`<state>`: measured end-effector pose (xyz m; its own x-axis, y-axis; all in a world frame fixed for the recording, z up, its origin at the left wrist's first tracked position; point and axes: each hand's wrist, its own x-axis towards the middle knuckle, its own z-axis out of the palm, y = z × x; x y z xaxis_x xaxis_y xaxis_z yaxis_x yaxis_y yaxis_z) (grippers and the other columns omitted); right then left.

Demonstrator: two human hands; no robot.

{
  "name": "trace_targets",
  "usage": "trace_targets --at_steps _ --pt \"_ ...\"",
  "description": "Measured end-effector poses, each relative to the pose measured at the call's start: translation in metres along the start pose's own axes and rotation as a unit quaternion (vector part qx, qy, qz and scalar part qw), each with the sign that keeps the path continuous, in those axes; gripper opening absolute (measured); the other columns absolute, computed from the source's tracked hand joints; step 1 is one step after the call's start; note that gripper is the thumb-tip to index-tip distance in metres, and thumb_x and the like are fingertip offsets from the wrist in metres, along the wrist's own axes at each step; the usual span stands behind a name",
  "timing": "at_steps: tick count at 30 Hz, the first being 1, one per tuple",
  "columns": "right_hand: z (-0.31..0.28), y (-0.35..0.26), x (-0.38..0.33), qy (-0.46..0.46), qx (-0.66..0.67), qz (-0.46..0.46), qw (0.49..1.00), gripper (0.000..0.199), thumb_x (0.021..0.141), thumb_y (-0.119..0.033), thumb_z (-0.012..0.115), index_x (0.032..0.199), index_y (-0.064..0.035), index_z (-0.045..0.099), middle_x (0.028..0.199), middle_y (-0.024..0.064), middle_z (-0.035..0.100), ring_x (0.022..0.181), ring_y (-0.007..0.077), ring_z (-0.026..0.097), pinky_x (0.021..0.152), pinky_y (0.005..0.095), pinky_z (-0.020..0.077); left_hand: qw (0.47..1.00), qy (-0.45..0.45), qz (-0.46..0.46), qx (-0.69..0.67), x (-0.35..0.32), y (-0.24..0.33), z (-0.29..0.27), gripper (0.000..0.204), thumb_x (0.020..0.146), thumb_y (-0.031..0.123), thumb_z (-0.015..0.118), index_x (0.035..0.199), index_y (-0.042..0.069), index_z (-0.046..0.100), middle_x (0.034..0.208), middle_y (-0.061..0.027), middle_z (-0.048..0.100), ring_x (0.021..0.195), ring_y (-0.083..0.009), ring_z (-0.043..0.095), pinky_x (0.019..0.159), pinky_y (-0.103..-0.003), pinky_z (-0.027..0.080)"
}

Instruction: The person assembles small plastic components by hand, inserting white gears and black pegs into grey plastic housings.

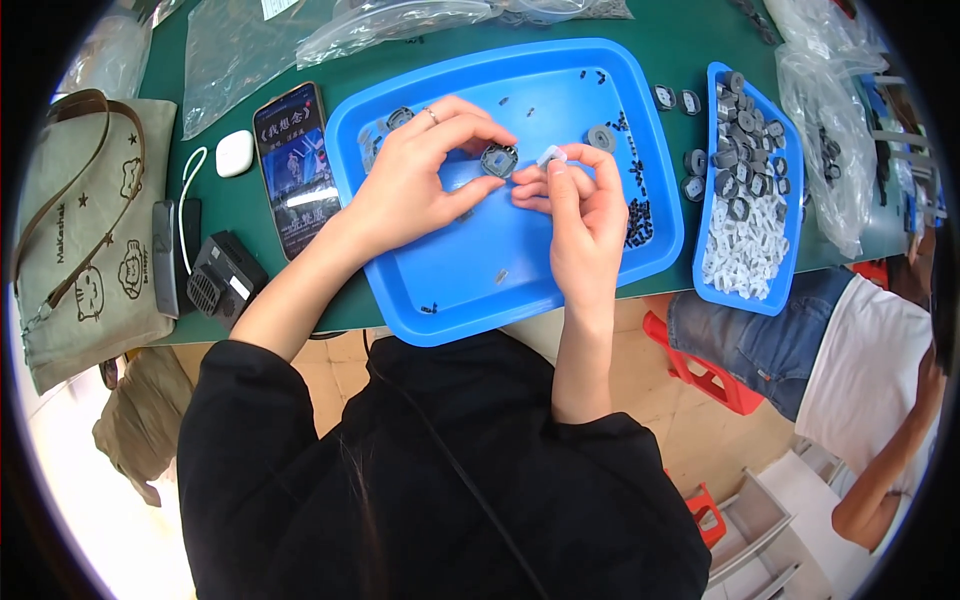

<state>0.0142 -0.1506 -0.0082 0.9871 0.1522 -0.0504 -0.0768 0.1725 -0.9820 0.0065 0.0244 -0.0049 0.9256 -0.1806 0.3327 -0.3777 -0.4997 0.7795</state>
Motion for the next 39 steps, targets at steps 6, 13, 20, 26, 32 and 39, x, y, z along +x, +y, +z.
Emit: trace_targets --at_steps 6,13,20,26,32,39 --pt "-0.0054 -0.0045 0.0007 -0.049 0.011 0.039 0.998 0.012 0.093 -0.007 0.055 0.101 0.0015 0.054 0.082 0.0092 0.066 0.070 0.0079 0.059 0.063 0.0193 0.0484 0.997 0.014 -0.025 -0.066 0.0003 0.0015 0.0011 0.034 0.070 0.001 0.075 0.101 0.004 0.063 0.101 -0.0070 0.058 0.078 -0.0135 0.060 0.074 -0.025 0.054" --pt "-0.0062 -0.0032 0.0007 -0.040 0.012 -0.043 0.998 0.018 0.086 0.002 0.063 0.104 0.0041 0.063 0.094 0.0095 0.066 0.079 0.0101 0.060 0.071 0.0209 0.0501 0.986 -0.004 -0.046 -0.157 0.0001 -0.0007 0.0003 0.033 0.070 -0.001 0.076 0.100 0.001 0.063 0.098 -0.0068 0.059 0.075 -0.0113 0.058 0.072 -0.023 0.054" --pt "-0.0016 -0.0065 -0.0009 -0.035 0.058 -0.009 0.998 0.021 0.086 0.004 0.061 0.107 0.0046 0.062 0.095 0.0118 0.066 0.084 0.0127 0.063 0.075 0.0230 0.0511 0.983 -0.012 -0.050 -0.176 0.0005 -0.0012 -0.0015 0.033 0.071 -0.003 0.074 0.103 0.001 0.064 0.100 -0.0061 0.059 0.076 -0.0109 0.058 0.075 -0.022 0.053" --pt "-0.0026 -0.0072 -0.0016 -0.057 0.014 0.005 0.998 0.021 0.086 0.003 0.061 0.107 0.0041 0.062 0.089 0.0084 0.065 0.081 0.0113 0.063 0.074 0.0225 0.0511 0.959 -0.025 -0.104 -0.264 0.0001 -0.0010 -0.0030 0.034 0.075 -0.004 0.070 0.108 0.000 0.064 0.102 -0.0044 0.062 0.081 -0.0077 0.056 0.081 -0.023 0.052" --pt "-0.0019 -0.0076 -0.0014 -0.072 -0.048 -0.005 0.996 0.028 0.087 0.002 0.061 0.114 0.0040 0.057 0.089 0.0093 0.065 0.078 0.0121 0.063 0.074 0.0234 0.0510 0.945 -0.035 -0.110 -0.306 0.0006 -0.0023 -0.0040 0.030 0.079 -0.005 0.065 0.109 -0.001 0.064 0.103 -0.0054 0.063 0.083 -0.0077 0.055 0.084 -0.024 0.051" --pt "-0.0012 -0.0035 -0.0019 -0.001 -0.005 -0.057 0.998 0.022 0.086 0.001 0.063 0.106 0.0024 0.054 0.083 0.0078 0.063 0.078 0.0115 0.062 0.070 0.0223 0.0511 0.928 -0.061 -0.150 -0.335 0.0030 -0.0020 -0.0060 0.029 0.085 -0.004 0.057 0.114 -0.002 0.060 0.111 -0.0091 0.062 0.100 -0.0126 0.059 0.090 -0.027 0.049"
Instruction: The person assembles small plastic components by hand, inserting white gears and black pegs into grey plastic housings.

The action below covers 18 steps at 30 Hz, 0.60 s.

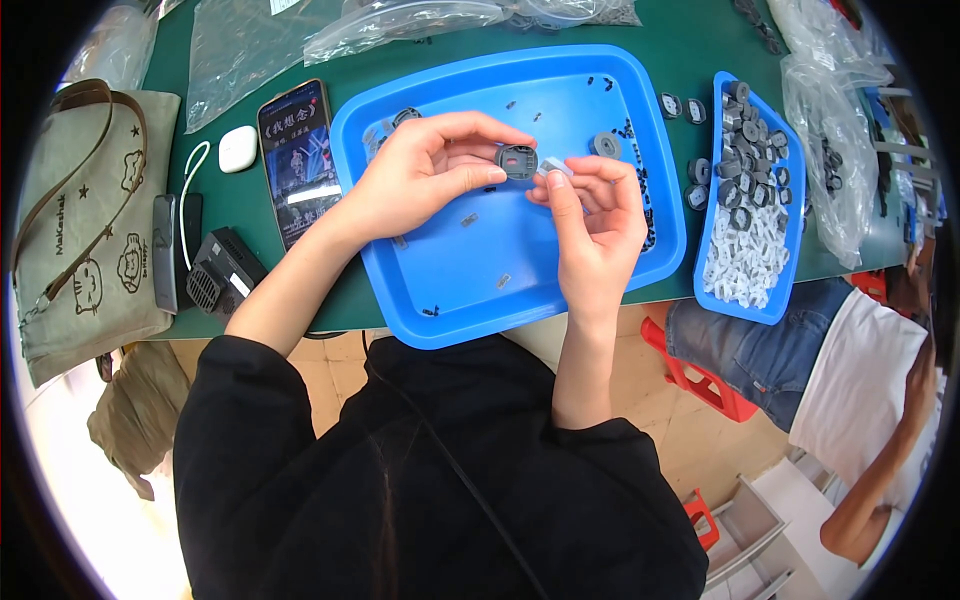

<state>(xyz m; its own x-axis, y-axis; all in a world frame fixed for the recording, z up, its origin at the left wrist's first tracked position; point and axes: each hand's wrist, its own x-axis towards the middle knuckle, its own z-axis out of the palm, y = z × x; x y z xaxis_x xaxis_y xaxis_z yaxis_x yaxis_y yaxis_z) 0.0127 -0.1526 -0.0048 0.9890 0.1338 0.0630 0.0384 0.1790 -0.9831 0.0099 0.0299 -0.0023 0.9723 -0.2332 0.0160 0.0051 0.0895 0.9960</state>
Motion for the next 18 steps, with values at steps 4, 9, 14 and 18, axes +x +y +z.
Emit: trace_targets --at_steps 4,9,14,18 --pt "-0.0045 0.0023 -0.0010 -0.041 -0.002 0.023 0.999 0.020 0.086 0.002 0.062 0.102 0.0013 0.050 0.083 0.0084 0.061 0.079 0.0118 0.063 0.072 0.0225 0.0508 0.999 -0.027 -0.025 -0.027 0.0000 0.0064 -0.0007 0.032 0.088 -0.002 0.055 0.119 -0.006 0.054 0.122 -0.0173 0.057 0.112 -0.0233 0.058 0.096 -0.035 0.048" --pt "-0.0006 -0.0015 -0.0003 -0.064 0.020 0.036 0.997 0.020 0.086 0.004 0.060 0.103 0.0018 0.050 0.087 0.0087 0.061 0.081 0.0118 0.062 0.074 0.0228 0.0507 0.996 -0.026 -0.035 -0.073 -0.0004 0.0056 -0.0025 0.033 0.089 0.001 0.056 0.121 -0.007 0.053 0.124 -0.0184 0.055 0.113 -0.0251 0.057 0.096 -0.036 0.048" --pt "0.0016 -0.0066 0.0001 -0.099 -0.014 0.016 0.995 0.024 0.087 0.004 0.056 0.110 0.0015 0.052 0.092 0.0085 0.063 0.083 0.0124 0.062 0.076 0.0235 0.0511 0.996 -0.026 -0.032 -0.075 -0.0007 0.0034 -0.0051 0.034 0.089 0.002 0.057 0.122 -0.007 0.052 0.125 -0.0191 0.054 0.112 -0.0254 0.057 0.095 -0.037 0.049" --pt "-0.0011 -0.0028 0.0000 -0.101 -0.045 0.003 0.994 0.022 0.090 0.002 0.054 0.111 0.0008 0.054 0.092 0.0089 0.064 0.081 0.0127 0.062 0.074 0.0238 0.0510 0.996 -0.017 -0.031 -0.077 -0.0003 0.0033 -0.0047 0.033 0.089 0.002 0.056 0.121 -0.005 0.054 0.121 -0.0150 0.057 0.107 -0.0208 0.060 0.093 -0.033 0.050"
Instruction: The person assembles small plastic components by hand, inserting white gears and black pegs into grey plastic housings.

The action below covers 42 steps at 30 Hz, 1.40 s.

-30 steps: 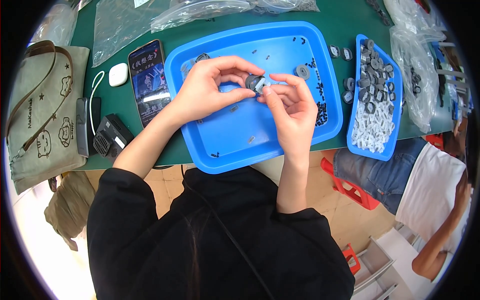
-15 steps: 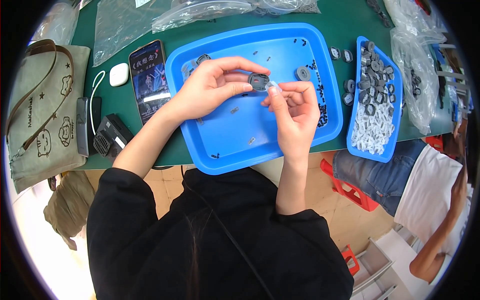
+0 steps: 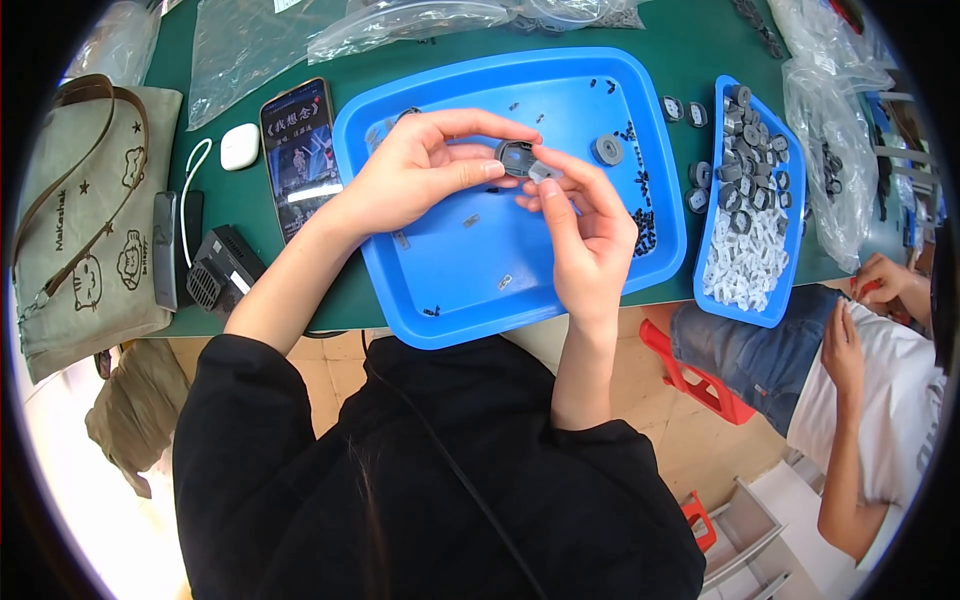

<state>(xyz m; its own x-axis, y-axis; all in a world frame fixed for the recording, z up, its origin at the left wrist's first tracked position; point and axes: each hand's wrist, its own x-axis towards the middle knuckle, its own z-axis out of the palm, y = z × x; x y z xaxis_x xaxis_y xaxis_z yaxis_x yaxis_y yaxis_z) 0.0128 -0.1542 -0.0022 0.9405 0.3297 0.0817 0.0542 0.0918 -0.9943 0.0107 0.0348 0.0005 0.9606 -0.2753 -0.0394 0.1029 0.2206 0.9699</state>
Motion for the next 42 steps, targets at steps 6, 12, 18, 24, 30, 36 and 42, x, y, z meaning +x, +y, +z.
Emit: trace_targets --at_steps 6,12,18,24,30,36,42 --pt "0.002 0.005 -0.002 0.064 0.081 -0.027 0.994 0.018 0.094 -0.001 0.048 0.111 -0.0005 0.040 0.086 0.0130 0.062 0.078 0.0143 0.060 0.074 0.0279 0.0511 1.000 0.015 -0.010 0.013 0.000 0.001 0.001 0.032 0.088 0.000 0.056 0.120 -0.003 0.056 0.116 -0.0114 0.060 0.102 -0.0173 0.062 0.091 -0.029 0.050" --pt "0.000 0.005 0.000 0.061 0.103 0.011 0.993 0.017 0.092 -0.001 0.052 0.105 -0.0014 0.041 0.086 0.0116 0.063 0.073 0.0121 0.058 0.071 0.0228 0.0495 1.000 0.013 -0.018 -0.001 0.000 0.003 0.002 0.032 0.088 0.001 0.058 0.120 -0.004 0.056 0.112 -0.0125 0.062 0.101 -0.0180 0.063 0.090 -0.029 0.050" --pt "-0.001 0.000 0.000 0.069 0.098 -0.019 0.993 0.027 0.088 0.004 0.056 0.114 0.0022 0.049 0.093 0.0093 0.061 0.079 0.0129 0.062 0.073 0.0232 0.0508 0.999 0.001 -0.039 -0.014 -0.001 0.004 0.001 0.032 0.088 0.001 0.058 0.120 -0.004 0.056 0.104 -0.0125 0.065 0.098 -0.0180 0.065 0.088 -0.028 0.051" --pt "-0.002 -0.003 -0.001 0.047 0.079 -0.006 0.996 0.031 0.087 0.006 0.057 0.118 0.0051 0.055 0.098 0.0109 0.063 0.089 0.0158 0.065 0.077 0.0237 0.0510 0.999 0.011 -0.037 -0.032 0.000 0.005 0.002 0.033 0.087 0.001 0.059 0.119 -0.004 0.056 0.104 -0.0129 0.065 0.098 -0.0182 0.065 0.088 -0.028 0.051" --pt "0.000 -0.004 -0.001 0.063 0.061 -0.022 0.996 0.031 0.086 0.007 0.058 0.117 0.0065 0.054 0.099 0.0146 0.065 0.089 0.0179 0.066 0.082 0.0264 0.0508 0.999 0.016 -0.021 -0.038 0.000 0.004 0.001 0.034 0.086 0.001 0.060 0.119 -0.005 0.056 0.110 -0.0136 0.063 0.099 -0.0194 0.064 0.088 -0.029 0.051" --pt "0.004 0.004 0.001 0.122 -0.039 -0.149 0.981 0.025 0.078 0.012 0.065 0.098 0.0040 0.055 0.100 0.0166 0.064 0.088 0.0167 0.065 0.080 0.0262 0.0518 0.998 0.001 -0.034 -0.045 -0.001 0.006 -0.002 0.036 0.085 0.001 0.061 0.119 -0.006 0.054 0.117 -0.0167 0.059 0.104 -0.0234 0.061 0.092 -0.034 0.050" --pt "0.006 0.002 -0.008 0.166 -0.089 -0.154 0.970 0.027 0.070 0.002 0.078 0.091 0.0016 0.061 0.087 0.0099 0.067 0.080 0.0127 0.066 0.068 0.0241 0.0507 0.999 -0.014 -0.040 -0.033 -0.001 0.007 0.000 0.036 0.085 0.001 0.061 0.119 -0.006 0.055 0.116 -0.0159 0.059 0.103 -0.0219 0.061 0.091 -0.034 0.050"
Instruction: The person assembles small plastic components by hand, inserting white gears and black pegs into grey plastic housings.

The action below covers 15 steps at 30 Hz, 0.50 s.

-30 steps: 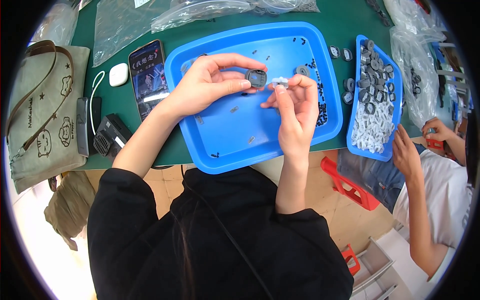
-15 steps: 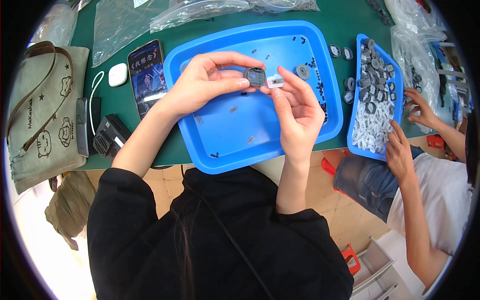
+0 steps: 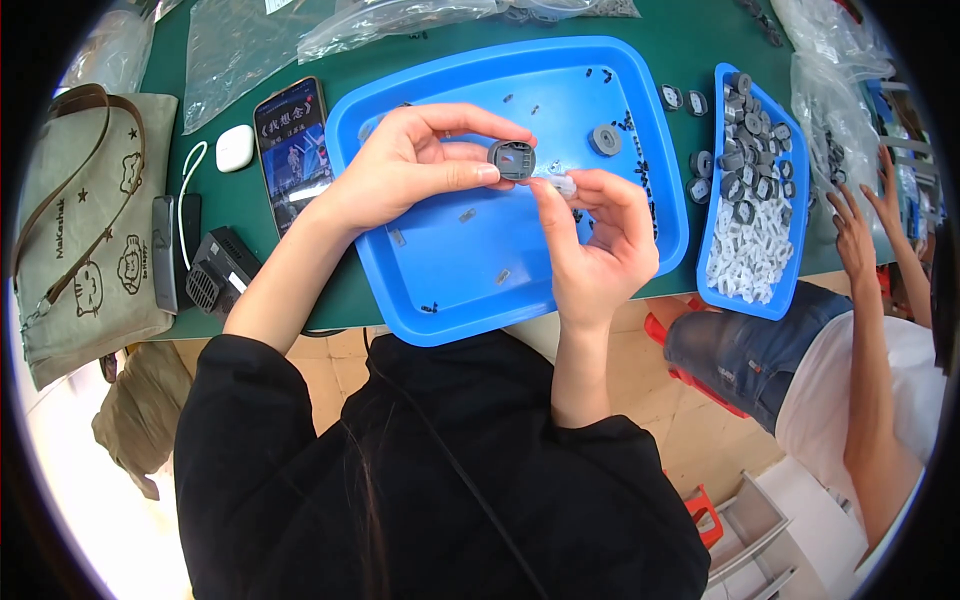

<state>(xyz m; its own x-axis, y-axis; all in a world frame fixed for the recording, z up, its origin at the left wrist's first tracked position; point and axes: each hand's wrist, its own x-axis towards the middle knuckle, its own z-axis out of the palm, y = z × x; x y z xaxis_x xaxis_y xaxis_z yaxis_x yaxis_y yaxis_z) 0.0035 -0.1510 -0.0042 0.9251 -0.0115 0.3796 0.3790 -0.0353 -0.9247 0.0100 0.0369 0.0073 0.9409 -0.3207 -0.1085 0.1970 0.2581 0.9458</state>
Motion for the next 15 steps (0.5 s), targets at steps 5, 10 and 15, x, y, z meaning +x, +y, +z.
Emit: trace_targets --at_steps 5,10,15 --pt "-0.0040 -0.0002 0.0055 -0.089 -0.063 -0.011 0.994 0.020 0.077 0.008 0.069 0.098 0.0064 0.067 0.089 0.0091 0.063 0.071 0.0107 0.059 0.067 0.0216 0.0489 0.999 -0.003 0.021 0.030 0.0002 -0.0037 0.0009 0.036 0.085 0.002 0.061 0.120 -0.002 0.057 0.108 -0.0114 0.064 0.097 -0.0165 0.064 0.086 -0.028 0.052" --pt "-0.0002 -0.0007 0.0062 -0.107 -0.001 0.035 0.994 0.020 0.082 0.007 0.064 0.102 0.0060 0.062 0.092 0.0100 0.064 0.076 0.0117 0.061 0.068 0.0220 0.0489 0.999 0.023 0.023 0.000 0.0011 -0.0051 0.0020 0.033 0.088 0.006 0.060 0.120 -0.002 0.058 0.106 -0.0117 0.064 0.093 -0.0169 0.065 0.085 -0.028 0.052" --pt "-0.0020 0.0012 0.0043 -0.087 0.102 0.109 0.985 0.021 0.084 0.007 0.061 0.104 0.0050 0.057 0.094 0.0110 0.065 0.082 0.0130 0.063 0.071 0.0227 0.0489 1.000 0.007 0.003 0.010 0.0020 -0.0049 -0.0038 0.031 0.092 0.013 0.057 0.121 0.001 0.058 0.101 -0.0102 0.064 0.085 -0.0150 0.065 0.082 -0.026 0.053"
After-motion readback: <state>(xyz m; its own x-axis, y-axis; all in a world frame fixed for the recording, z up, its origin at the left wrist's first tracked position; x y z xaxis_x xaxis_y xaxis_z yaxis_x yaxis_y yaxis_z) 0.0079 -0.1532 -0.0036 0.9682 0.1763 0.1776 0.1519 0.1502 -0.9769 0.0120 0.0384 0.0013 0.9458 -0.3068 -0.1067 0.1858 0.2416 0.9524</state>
